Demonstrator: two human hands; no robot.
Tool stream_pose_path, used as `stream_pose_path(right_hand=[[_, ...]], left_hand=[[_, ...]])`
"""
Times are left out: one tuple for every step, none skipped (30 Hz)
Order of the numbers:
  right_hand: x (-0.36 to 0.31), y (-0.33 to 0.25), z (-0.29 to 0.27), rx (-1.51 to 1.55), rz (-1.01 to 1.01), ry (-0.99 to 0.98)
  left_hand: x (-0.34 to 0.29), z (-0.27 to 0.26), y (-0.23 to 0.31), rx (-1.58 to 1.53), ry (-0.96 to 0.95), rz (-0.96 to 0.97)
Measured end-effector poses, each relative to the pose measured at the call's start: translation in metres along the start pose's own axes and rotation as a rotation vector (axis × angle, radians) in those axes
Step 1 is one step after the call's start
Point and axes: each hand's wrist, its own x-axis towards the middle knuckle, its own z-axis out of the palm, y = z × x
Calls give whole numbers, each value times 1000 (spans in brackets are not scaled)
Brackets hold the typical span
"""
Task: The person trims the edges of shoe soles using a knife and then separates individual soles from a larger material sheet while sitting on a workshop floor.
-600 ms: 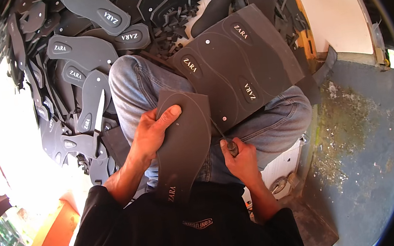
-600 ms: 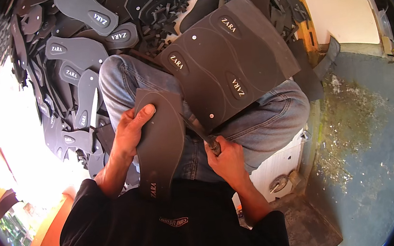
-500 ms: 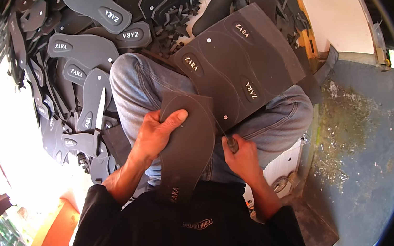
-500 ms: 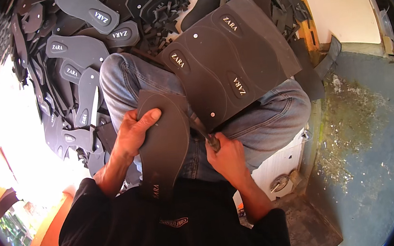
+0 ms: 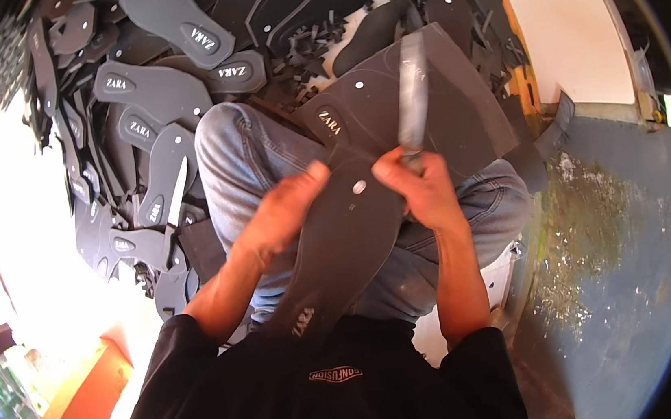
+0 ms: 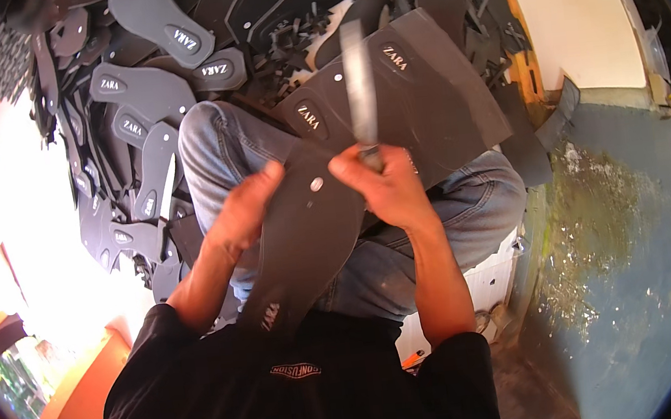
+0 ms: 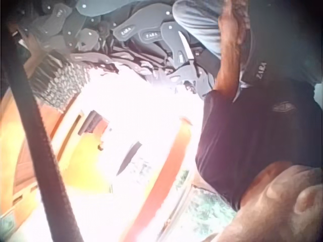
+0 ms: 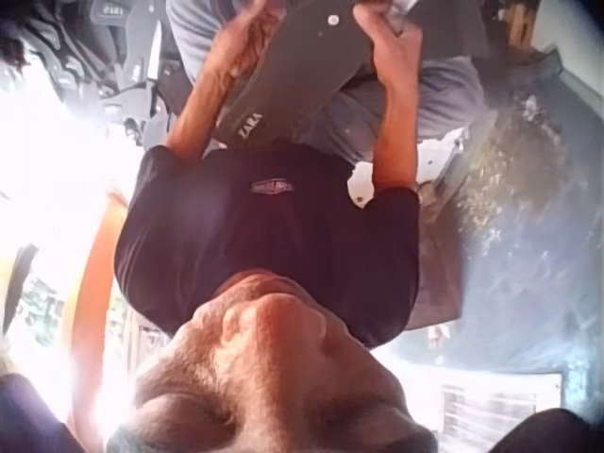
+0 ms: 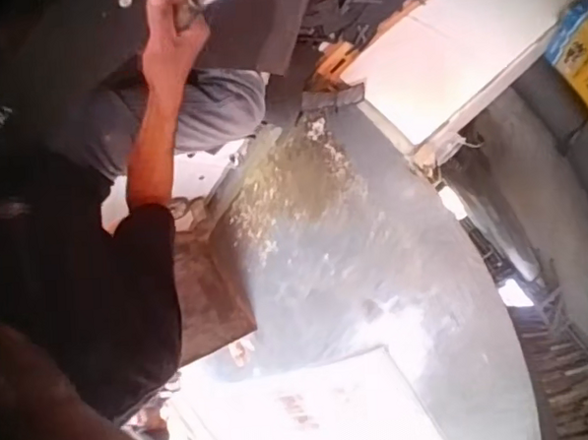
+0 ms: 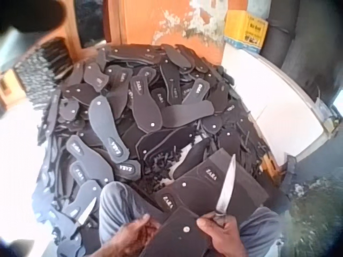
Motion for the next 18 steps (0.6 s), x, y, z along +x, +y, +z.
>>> stream_pose_path(right_hand=[[0,-1,-10,80,-145,140],[-3,-5,-17,245,-155,220],[-6,-7,-23,412,-172,298],[-13,-7,-23,390,-153,356],[-20,-5,-18,367,-132,413],[-24,3,-12,318,-192,400],[-29,11,-4,323,-228,364],[-32,15,1,292,-254,391],[-35,18,5,261,-285,420],[-40,22,4,252,-260,414],[-47,27,3,244,-234,407],[-56,31,0,226,-208,414],[-63,39,-5,113,-189,479],[-71,53,-12,-2,-168,541],[-77,66,-19,-116,-147,599],[-83,75,-26,-259,-143,628],[-92,79,-29,-355,-108,625],[-101,81,-29,-448,-74,618]], left_hand=[[12,-1,3,-233,-83,23],[25,-10,-11,-181,-50,249],[32,-6,-18,-94,-70,355],[35,1,-21,-13,-80,463],[25,18,-32,102,-139,449],[17,42,-37,212,-195,423],[16,65,-37,10,-240,428],[27,71,-49,-171,-263,437],[35,77,-52,-349,-285,445],[35,82,-56,-372,-201,380],[34,88,-58,-393,-116,314],[33,95,-57,-418,-44,239],[32,99,-58,-407,-24,231],[30,102,-61,-397,-3,224],[28,104,-62,-387,19,219],[26,106,-64,-420,17,213],[25,108,-65,-454,16,209],[24,108,-68,-485,20,206]])
